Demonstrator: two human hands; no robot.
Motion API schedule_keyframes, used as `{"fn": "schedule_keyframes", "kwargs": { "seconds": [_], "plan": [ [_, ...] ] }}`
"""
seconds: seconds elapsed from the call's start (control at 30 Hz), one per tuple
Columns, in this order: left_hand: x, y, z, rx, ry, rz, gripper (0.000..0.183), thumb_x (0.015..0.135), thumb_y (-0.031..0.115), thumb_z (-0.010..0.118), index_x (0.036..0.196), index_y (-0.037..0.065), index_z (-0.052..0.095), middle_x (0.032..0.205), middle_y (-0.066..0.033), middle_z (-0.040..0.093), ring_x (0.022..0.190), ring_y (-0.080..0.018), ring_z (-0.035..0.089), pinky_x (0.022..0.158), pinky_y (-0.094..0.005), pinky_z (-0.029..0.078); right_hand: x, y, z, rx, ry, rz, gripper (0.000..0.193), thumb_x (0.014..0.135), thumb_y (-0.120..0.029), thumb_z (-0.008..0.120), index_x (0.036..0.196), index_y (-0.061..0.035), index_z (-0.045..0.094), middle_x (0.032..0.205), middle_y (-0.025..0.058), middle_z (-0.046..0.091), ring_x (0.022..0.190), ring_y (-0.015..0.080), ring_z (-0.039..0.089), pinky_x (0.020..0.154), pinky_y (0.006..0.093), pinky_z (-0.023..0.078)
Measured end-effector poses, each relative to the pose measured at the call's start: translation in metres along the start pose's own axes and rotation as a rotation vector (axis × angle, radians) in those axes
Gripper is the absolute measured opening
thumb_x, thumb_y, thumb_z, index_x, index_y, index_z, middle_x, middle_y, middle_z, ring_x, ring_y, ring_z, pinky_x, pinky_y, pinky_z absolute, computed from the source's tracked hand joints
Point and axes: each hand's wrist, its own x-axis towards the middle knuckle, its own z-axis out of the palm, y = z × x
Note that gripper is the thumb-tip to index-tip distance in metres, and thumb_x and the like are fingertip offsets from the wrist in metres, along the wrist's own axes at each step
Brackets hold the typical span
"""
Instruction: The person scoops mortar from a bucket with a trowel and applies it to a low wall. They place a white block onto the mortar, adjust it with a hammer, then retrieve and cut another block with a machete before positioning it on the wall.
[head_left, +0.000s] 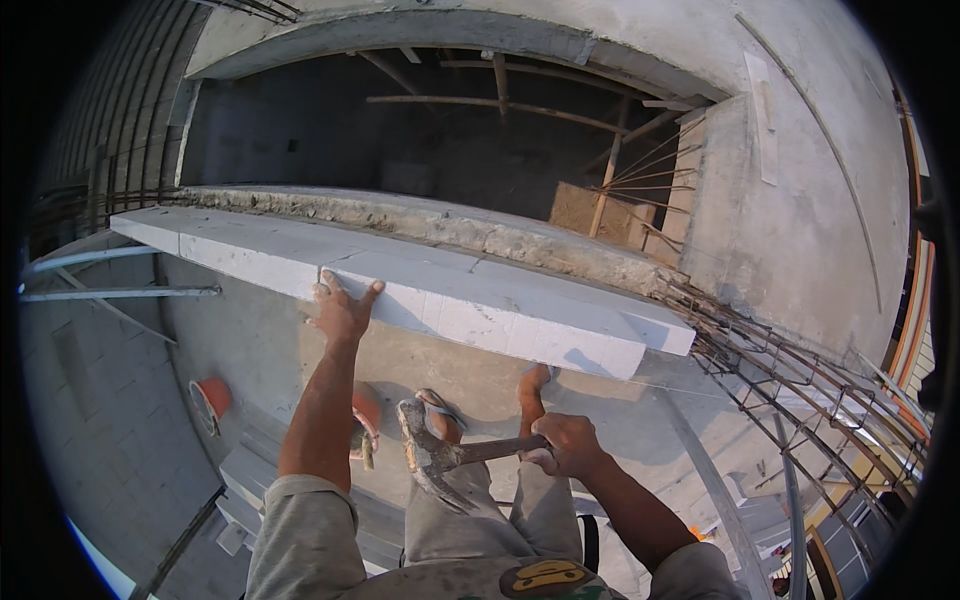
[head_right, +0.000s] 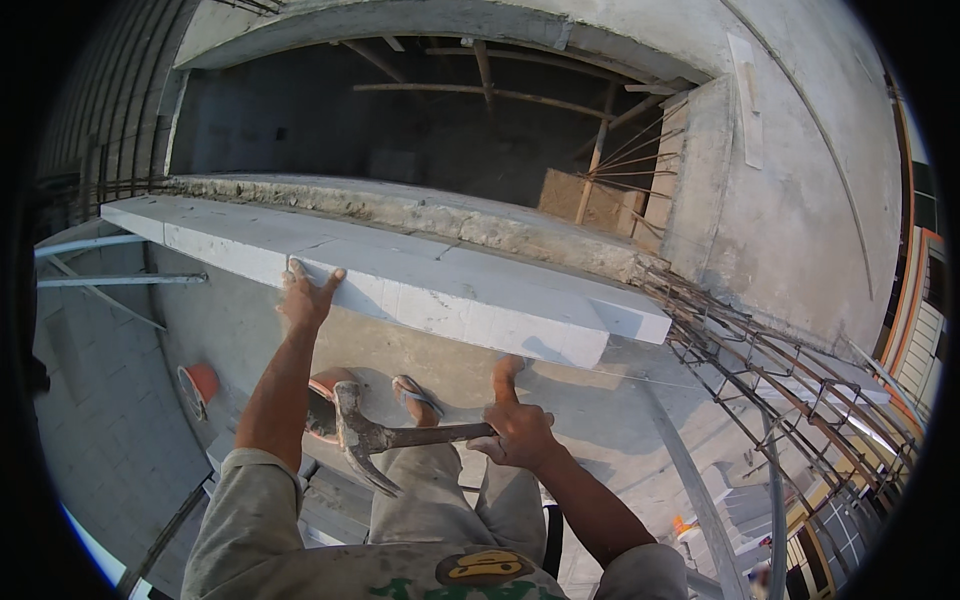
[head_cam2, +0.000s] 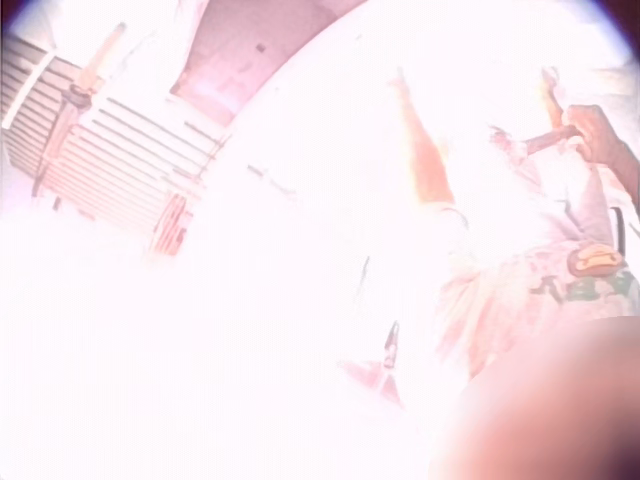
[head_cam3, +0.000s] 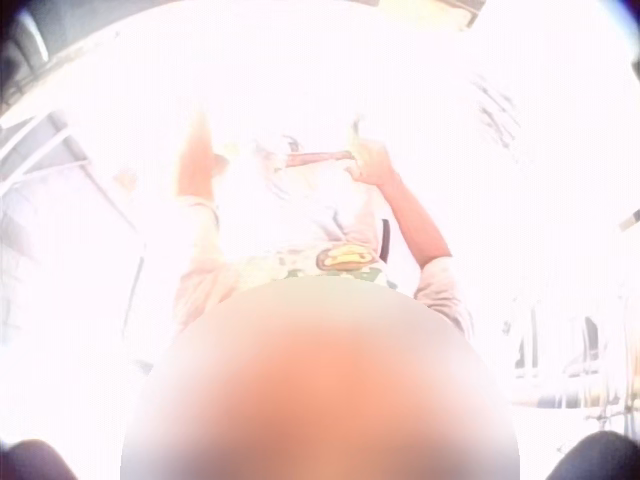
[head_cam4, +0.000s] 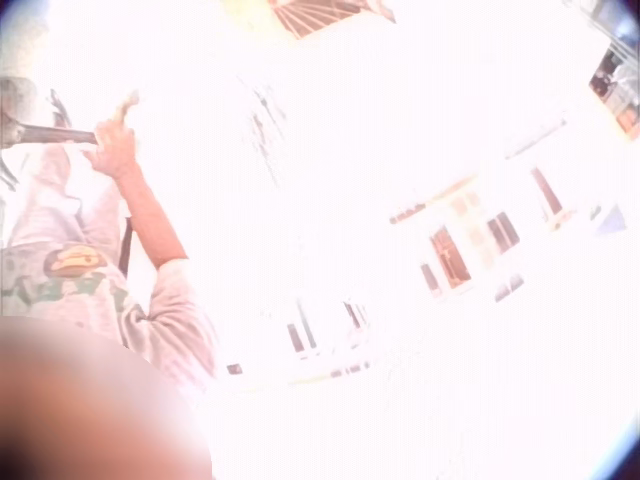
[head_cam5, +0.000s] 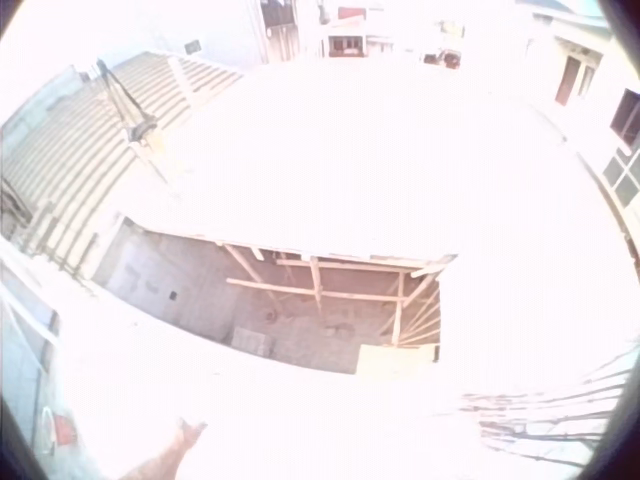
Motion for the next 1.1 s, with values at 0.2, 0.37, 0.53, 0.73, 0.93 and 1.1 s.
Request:
{"fn": "schedule_keyframes", "kwargs": {
  "seconds": [0.2,0.37,0.53,0.73,0.93,1.1],
  "plan": [
    [-0.001,0.003,-0.001,0.008,0.022,-0.003,0.119,0.072,0.073,0.066,0.152,0.001,0.014,0.152,-0.03,0.025,0.145,-0.0383,0.02,0.106,-0.073,0.016,0.041,0.01,0.015,-0.018,-0.112,0.496,0.06,0.092,-0.057,0.052,0.083,0.0021,0.061,0.067,0.0207,0.061,0.066,0.0399,0.064,0.067,0.0454,0.052],
    [0.0,0.001,0.004,0.0,0.025,-0.01,0.118,0.072,0.073,0.065,0.153,0.003,0.013,0.152,-0.0297,0.024,0.145,-0.0391,0.021,0.107,-0.0717,0.018,0.037,-0.013,0.02,-0.017,0.022,0.08,0.055,0.091,-0.054,0.057,0.082,-0.0001,0.061,0.067,0.0155,0.062,0.061,0.0343,0.063,0.061,0.043,0.051],
    [0.004,-0.004,0.005,0.021,0.007,-0.005,0.117,0.072,0.073,0.066,0.153,0.005,0.015,0.152,-0.0304,0.025,0.144,-0.0403,0.022,0.105,-0.072,0.02,0.067,0.006,0.033,-0.1,-0.032,0.374,0.057,0.09,-0.056,0.056,0.089,0.0008,0.061,0.071,0.0143,0.06,0.066,0.0365,0.063,0.063,0.044,0.052],
    [0.008,-0.009,0.014,0.06,0.062,0.043,0.115,0.073,0.075,0.062,0.153,0.005,0.017,0.151,-0.0306,0.027,0.142,-0.0406,0.026,0.102,-0.075,0.021,0.006,-0.002,0.003,0.012,0.079,0.422,0.054,0.089,-0.057,0.056,0.082,-0.004,0.063,0.071,0.0137,0.064,0.066,0.0341,0.065,0.064,0.043,0.053],
    [0.01,-0.009,0.016,0.083,0.056,0.014,0.111,0.075,0.075,0.059,0.153,0.008,0.017,0.152,-0.0263,0.027,0.143,-0.0392,0.025,0.103,-0.0756,0.017,-0.047,0.025,-0.015,-0.066,0.105,0.48,0.055,0.09,-0.058,0.054,0.08,-0.0045,0.063,0.07,0.0147,0.064,0.065,0.0357,0.064,0.062,0.0425,0.052],
    [0.011,-0.011,0.015,0.077,0.08,0.028,0.114,0.072,0.077,0.06,0.152,0.007,0.02,0.152,-0.0267,0.029,0.143,-0.0376,0.026,0.103,-0.0759,0.017,-0.052,0.036,-0.012,-0.114,0.08,0.638,0.054,0.091,-0.057,0.053,0.079,-0.0052,0.062,0.061,0.0142,0.058,0.061,0.0352,0.062,0.056,0.0432,0.049]
  ]
}}
